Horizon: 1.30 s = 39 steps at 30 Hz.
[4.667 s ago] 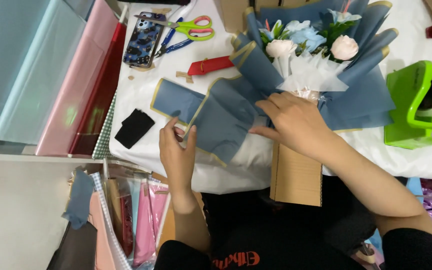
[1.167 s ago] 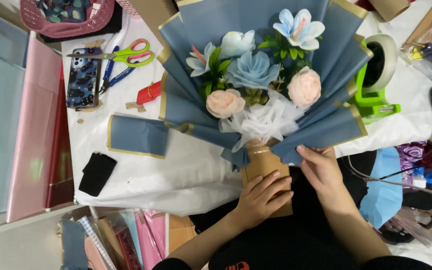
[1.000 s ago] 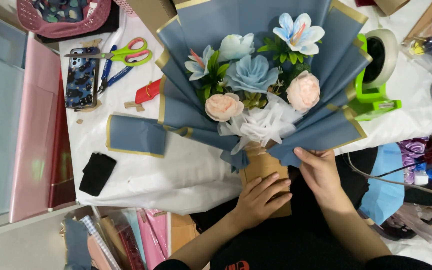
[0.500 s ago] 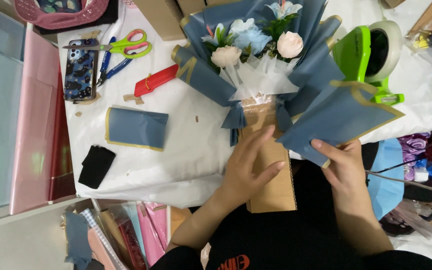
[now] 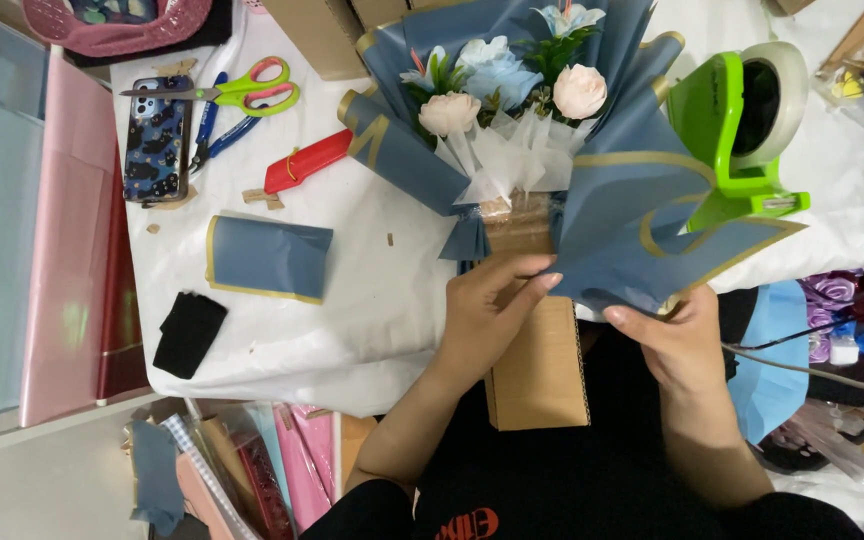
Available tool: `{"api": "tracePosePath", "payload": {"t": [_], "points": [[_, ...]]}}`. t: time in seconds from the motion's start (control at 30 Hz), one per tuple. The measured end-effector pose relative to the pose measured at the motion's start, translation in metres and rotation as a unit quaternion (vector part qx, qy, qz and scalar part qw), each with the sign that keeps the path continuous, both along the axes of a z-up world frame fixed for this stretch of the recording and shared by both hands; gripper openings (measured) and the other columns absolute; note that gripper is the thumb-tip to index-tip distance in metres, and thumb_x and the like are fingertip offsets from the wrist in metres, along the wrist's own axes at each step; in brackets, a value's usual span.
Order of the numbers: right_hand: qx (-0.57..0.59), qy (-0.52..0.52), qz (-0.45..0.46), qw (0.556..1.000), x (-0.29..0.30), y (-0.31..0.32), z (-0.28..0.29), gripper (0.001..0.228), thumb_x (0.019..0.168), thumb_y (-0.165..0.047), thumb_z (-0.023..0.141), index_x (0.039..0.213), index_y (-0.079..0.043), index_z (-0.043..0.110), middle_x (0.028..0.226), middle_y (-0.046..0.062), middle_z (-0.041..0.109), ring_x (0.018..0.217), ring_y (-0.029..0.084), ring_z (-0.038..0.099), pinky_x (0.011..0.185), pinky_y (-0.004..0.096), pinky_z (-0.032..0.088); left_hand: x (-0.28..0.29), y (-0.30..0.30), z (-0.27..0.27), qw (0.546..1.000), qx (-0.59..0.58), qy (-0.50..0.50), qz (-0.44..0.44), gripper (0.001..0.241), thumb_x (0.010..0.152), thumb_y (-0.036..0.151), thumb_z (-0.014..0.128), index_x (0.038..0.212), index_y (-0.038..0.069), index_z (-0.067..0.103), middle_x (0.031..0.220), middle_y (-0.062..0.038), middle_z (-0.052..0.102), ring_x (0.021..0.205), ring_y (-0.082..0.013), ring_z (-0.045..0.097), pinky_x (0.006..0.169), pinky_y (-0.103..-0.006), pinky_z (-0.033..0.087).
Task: The person wraps a floral bouquet by arranging layers of blue and gold decorative paper around a set of artificial flowers on a cardboard base, securing the paper with adhesive tape and ribbon.
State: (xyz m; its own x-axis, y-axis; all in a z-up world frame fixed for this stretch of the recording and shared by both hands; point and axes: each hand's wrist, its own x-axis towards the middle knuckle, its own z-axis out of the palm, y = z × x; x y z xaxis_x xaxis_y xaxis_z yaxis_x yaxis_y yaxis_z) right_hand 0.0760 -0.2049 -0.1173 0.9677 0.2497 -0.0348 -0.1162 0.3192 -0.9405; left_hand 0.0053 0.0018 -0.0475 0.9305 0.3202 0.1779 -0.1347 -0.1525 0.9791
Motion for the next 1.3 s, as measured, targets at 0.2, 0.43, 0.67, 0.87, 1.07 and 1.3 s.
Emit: {"api": "tracePosePath", "payload": {"t": [0.2,0.43,0.67,0.87,1.07,1.3], "points": [[-0.008,-0.047,-0.022,0.999,-0.005,0.021,-0.002,0.070,0.064,0.013,0.084,0.130,0.002,0.063,0.116,0.009,0.071,0.116,0.020,0.062,0.104,0.047,0.058,0.002,-0.007,-0.002,0.998,0.022,-0.043,0.030,0.020,0.091,0.014,0.080,0.111,0.010,0.078,0.100,-0.006,0.079,0.097,-0.0212,0.077,0.089,-0.0336,0.061],[-0.031,-0.069,-0.062,0.995,-0.011,0.037,0.042,0.058,0.067,0.013,0.087,0.120,0.000,0.069,0.112,0.008,0.073,0.113,0.016,0.064,0.102,0.041,0.060,-0.002,-0.006,0.014,0.998,-0.010,-0.058,-0.013,0.023,0.092,0.013,0.079,0.114,0.010,0.075,0.106,-0.008,0.078,0.103,-0.0240,0.075,0.093,-0.0389,0.060],[-0.055,-0.077,-0.042,0.995,-0.012,0.031,0.043,0.049,0.069,0.014,0.086,0.114,-0.002,0.073,0.106,0.009,0.075,0.110,0.015,0.063,0.098,0.040,0.060,-0.003,-0.003,0.000,0.999,-0.007,-0.045,-0.017,0.011,0.094,0.010,0.076,0.105,0.008,0.076,0.102,-0.007,0.078,0.102,-0.0263,0.076,0.092,-0.0394,0.060],[-0.050,-0.038,-0.013,0.998,-0.013,0.029,0.036,0.046,0.073,0.012,0.083,0.116,0.001,0.072,0.110,0.008,0.073,0.112,0.014,0.061,0.101,0.042,0.058,-0.007,-0.006,0.011,0.999,0.033,-0.011,-0.002,0.021,0.095,0.004,0.073,0.113,0.013,0.077,0.105,-0.004,0.078,0.102,-0.0229,0.076,0.096,-0.0378,0.059],[-0.046,0.001,0.013,0.999,-0.013,0.026,0.032,0.042,0.078,0.010,0.079,0.119,0.004,0.070,0.115,0.007,0.071,0.114,0.014,0.059,0.104,0.045,0.056,-0.006,-0.012,0.004,0.998,-0.044,0.038,0.019,0.017,0.095,0.015,0.076,0.112,0.015,0.075,0.101,-0.001,0.079,0.098,-0.0201,0.076,0.092,-0.0362,0.058],[-0.040,0.042,0.038,0.998,-0.015,0.025,0.031,0.039,0.083,0.008,0.076,0.122,0.007,0.069,0.119,0.006,0.069,0.116,0.014,0.057,0.107,0.047,0.054,-0.007,-0.017,-0.014,0.995,-0.088,0.035,0.015,0.012,0.091,0.010,0.079,0.103,0.012,0.078,0.096,-0.005,0.079,0.093,-0.0172,0.076,0.090,-0.0325,0.058]]}}
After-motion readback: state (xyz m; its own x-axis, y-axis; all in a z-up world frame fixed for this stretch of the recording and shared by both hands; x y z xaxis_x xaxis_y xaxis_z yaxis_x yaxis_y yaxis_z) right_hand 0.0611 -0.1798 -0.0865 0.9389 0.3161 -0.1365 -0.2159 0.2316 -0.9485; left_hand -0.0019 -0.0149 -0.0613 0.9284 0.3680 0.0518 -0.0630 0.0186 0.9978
